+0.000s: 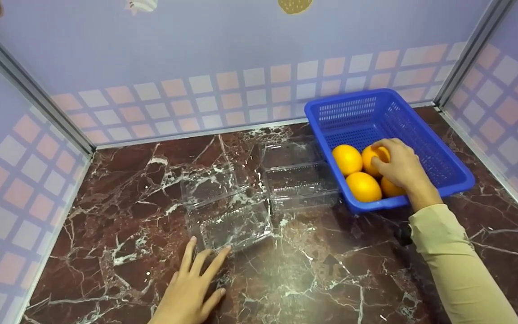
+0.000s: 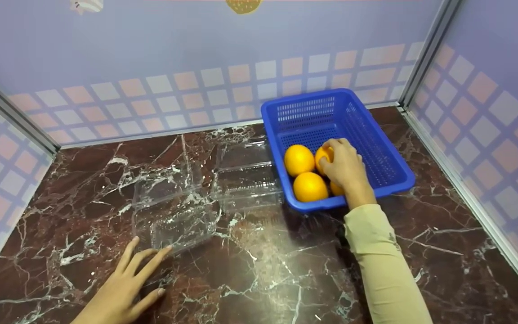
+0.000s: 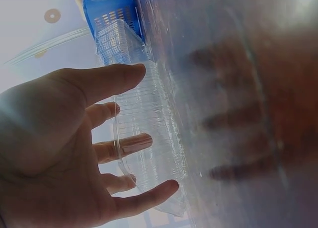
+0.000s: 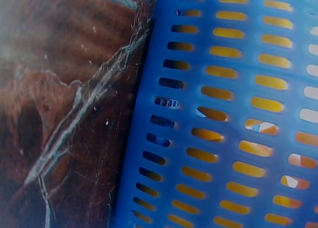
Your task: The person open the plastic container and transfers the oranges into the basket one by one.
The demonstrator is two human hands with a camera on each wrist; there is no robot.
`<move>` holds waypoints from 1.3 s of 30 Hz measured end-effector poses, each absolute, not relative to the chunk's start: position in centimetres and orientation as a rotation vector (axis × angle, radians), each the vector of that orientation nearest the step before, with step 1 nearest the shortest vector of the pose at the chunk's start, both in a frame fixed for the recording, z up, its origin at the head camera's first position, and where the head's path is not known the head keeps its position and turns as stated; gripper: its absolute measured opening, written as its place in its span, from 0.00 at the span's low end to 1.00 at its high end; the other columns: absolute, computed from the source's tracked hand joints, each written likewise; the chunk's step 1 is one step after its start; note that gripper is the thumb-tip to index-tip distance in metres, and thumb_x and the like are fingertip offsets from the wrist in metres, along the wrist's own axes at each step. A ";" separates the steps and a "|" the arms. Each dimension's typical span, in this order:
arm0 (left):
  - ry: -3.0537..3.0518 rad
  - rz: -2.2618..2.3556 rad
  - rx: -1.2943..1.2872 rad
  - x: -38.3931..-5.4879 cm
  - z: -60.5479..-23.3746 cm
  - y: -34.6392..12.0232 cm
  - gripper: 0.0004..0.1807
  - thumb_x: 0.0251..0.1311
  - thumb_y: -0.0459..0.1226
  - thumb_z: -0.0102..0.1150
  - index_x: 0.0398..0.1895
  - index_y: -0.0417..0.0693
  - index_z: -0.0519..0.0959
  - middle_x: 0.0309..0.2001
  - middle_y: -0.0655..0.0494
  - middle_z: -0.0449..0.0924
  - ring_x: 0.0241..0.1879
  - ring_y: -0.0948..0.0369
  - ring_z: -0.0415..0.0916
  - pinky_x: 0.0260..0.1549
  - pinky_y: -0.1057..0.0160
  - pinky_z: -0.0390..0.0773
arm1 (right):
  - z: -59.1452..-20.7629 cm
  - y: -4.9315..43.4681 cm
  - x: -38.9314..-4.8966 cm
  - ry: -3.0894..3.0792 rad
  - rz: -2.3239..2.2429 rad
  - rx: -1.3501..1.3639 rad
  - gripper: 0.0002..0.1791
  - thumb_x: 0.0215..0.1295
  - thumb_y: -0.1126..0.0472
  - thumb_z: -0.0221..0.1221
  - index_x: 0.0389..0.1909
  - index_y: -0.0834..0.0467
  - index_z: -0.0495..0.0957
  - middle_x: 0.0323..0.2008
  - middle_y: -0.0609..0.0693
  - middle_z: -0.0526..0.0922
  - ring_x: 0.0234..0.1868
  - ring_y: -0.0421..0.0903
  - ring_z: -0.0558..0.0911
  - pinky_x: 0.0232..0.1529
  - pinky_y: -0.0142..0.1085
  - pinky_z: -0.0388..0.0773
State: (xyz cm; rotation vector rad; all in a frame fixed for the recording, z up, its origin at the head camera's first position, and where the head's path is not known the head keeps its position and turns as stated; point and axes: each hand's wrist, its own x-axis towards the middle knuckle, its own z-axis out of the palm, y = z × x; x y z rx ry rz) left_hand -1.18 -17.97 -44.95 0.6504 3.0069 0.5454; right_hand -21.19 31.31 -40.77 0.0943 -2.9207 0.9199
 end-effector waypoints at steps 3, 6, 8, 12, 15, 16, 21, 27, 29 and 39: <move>3.001 0.564 0.651 -1.2 -45.0 -18.0 0.45 0.65 0.45 0.72 0.84 0.61 0.61 0.76 0.41 0.65 0.81 0.31 0.42 0.48 0.24 0.81 | -40.8 31.3 -21.2 -2.916 0.914 0.077 0.21 0.75 0.59 0.58 0.63 0.66 0.77 0.71 0.71 0.69 0.72 0.76 0.64 0.69 0.77 0.54; 2.998 0.610 0.646 -1.1 -45.1 -17.9 0.45 0.65 0.44 0.72 0.84 0.61 0.61 0.79 0.40 0.60 0.82 0.30 0.41 0.50 0.23 0.80 | -40.8 31.3 -21.2 -2.915 0.905 0.067 0.21 0.75 0.59 0.58 0.63 0.66 0.77 0.71 0.71 0.69 0.73 0.76 0.64 0.69 0.77 0.55; 3.004 0.640 0.637 -1.1 -45.1 -17.9 0.45 0.65 0.42 0.72 0.84 0.60 0.61 0.81 0.39 0.56 0.82 0.30 0.40 0.51 0.22 0.79 | -40.8 31.3 -21.2 -2.916 0.900 0.065 0.21 0.75 0.59 0.58 0.63 0.65 0.77 0.71 0.71 0.69 0.72 0.76 0.64 0.68 0.76 0.56; 3.030 0.680 0.626 -1.0 -44.9 -17.7 0.45 0.65 0.41 0.72 0.83 0.61 0.62 0.83 0.39 0.52 0.82 0.30 0.40 0.55 0.21 0.76 | -40.7 31.3 -21.2 -2.914 0.883 0.055 0.21 0.75 0.58 0.57 0.63 0.65 0.77 0.71 0.71 0.69 0.72 0.76 0.65 0.67 0.76 0.57; 3.047 0.712 0.641 -1.0 -45.0 -17.7 0.45 0.65 0.40 0.72 0.84 0.60 0.62 0.84 0.38 0.50 0.82 0.29 0.39 0.57 0.20 0.74 | -40.7 31.3 -21.2 -2.910 0.885 0.041 0.22 0.75 0.58 0.57 0.63 0.65 0.77 0.71 0.71 0.69 0.72 0.76 0.65 0.67 0.76 0.58; 3.054 0.722 0.648 -1.0 -45.0 -17.7 0.46 0.64 0.40 0.73 0.84 0.60 0.62 0.84 0.38 0.50 0.81 0.28 0.39 0.58 0.20 0.73 | -40.7 31.3 -21.2 -2.908 0.887 0.039 0.21 0.75 0.58 0.57 0.63 0.65 0.77 0.70 0.71 0.69 0.72 0.75 0.65 0.67 0.76 0.58; 3.089 0.758 0.686 -1.1 -45.2 -17.8 0.47 0.63 0.40 0.73 0.84 0.59 0.61 0.84 0.36 0.49 0.81 0.27 0.40 0.60 0.21 0.71 | -40.7 31.2 -21.2 -2.897 0.893 0.045 0.21 0.75 0.58 0.57 0.63 0.65 0.77 0.70 0.71 0.70 0.71 0.75 0.66 0.66 0.75 0.59; 3.126 0.773 0.708 -1.1 -45.2 -17.6 0.51 0.62 0.39 0.74 0.86 0.60 0.57 0.85 0.38 0.44 0.80 0.27 0.41 0.62 0.20 0.69 | -40.6 31.0 -21.1 -2.801 0.892 0.045 0.23 0.76 0.57 0.58 0.66 0.63 0.77 0.69 0.69 0.72 0.70 0.74 0.69 0.65 0.75 0.61; 3.151 0.780 0.709 -1.1 -45.1 -17.4 0.52 0.61 0.38 0.74 0.86 0.60 0.56 0.85 0.38 0.43 0.80 0.27 0.40 0.62 0.20 0.67 | -40.6 30.8 -21.0 -2.735 0.891 0.039 0.23 0.75 0.57 0.59 0.66 0.63 0.78 0.69 0.67 0.73 0.71 0.73 0.70 0.66 0.74 0.62; 3.295 0.838 0.673 -1.6 -44.1 -16.4 0.53 0.60 0.37 0.74 0.86 0.56 0.55 0.87 0.44 0.34 0.83 0.33 0.28 0.65 0.17 0.59 | -40.6 30.3 -20.8 -2.400 0.812 0.081 0.20 0.72 0.56 0.63 0.60 0.60 0.83 0.65 0.60 0.81 0.66 0.65 0.77 0.65 0.67 0.72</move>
